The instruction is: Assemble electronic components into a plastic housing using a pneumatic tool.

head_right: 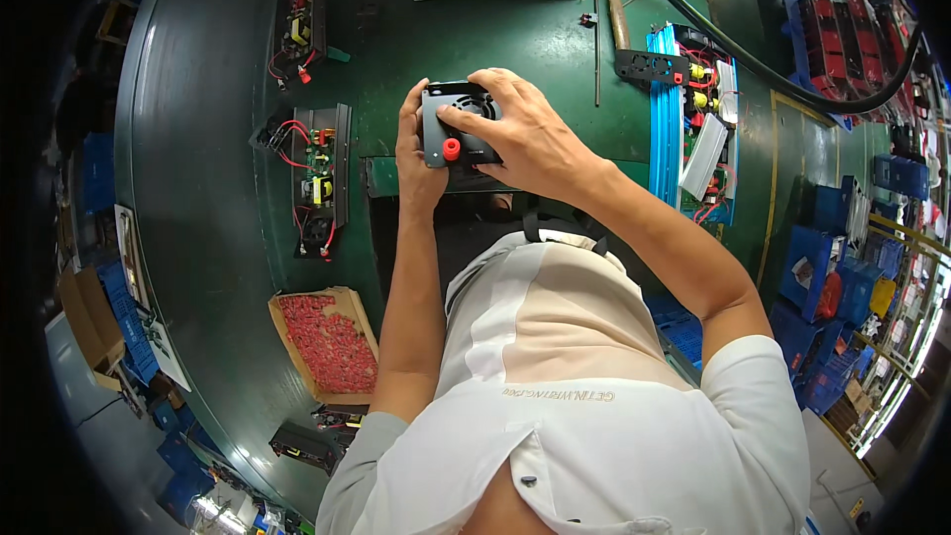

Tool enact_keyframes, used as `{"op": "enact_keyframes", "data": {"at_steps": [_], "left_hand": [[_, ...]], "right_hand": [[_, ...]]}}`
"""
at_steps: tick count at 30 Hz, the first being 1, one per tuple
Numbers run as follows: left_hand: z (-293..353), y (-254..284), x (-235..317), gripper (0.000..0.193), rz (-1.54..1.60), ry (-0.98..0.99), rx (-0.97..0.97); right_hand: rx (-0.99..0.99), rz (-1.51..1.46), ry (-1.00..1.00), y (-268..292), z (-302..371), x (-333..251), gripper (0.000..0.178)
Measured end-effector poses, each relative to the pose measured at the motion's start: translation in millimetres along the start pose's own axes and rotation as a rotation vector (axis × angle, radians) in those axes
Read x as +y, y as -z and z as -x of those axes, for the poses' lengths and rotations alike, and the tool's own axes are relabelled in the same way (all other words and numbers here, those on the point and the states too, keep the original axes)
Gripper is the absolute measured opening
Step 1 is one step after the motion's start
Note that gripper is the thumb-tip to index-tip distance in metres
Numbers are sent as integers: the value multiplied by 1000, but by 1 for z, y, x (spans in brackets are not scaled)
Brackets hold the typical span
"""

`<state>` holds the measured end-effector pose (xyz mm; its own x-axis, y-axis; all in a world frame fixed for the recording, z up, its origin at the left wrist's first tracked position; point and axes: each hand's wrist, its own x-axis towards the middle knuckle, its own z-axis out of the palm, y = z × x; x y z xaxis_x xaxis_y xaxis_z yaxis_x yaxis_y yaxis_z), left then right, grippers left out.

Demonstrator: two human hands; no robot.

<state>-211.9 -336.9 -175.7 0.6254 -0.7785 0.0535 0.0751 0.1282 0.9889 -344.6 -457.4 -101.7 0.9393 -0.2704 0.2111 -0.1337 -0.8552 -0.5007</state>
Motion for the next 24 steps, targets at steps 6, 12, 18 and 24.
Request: {"op": "enact_keyframes", "data": {"at_steps": [6,12,18,24], "left_hand": [[1,2,0,62,9,27,-34],[-3,5,14,67,36,103,-95],[-13,22,25,71,664,264,-254],[-20,18,35,61,709,331,-117]], "right_hand": [[-55,-22,-27,8,-5,0,82],[-52,43,-3,10,-7,5,81],[-62,37,-62,12,-7,-1,79],[-44,7,15,9,-7,8,77]]}}
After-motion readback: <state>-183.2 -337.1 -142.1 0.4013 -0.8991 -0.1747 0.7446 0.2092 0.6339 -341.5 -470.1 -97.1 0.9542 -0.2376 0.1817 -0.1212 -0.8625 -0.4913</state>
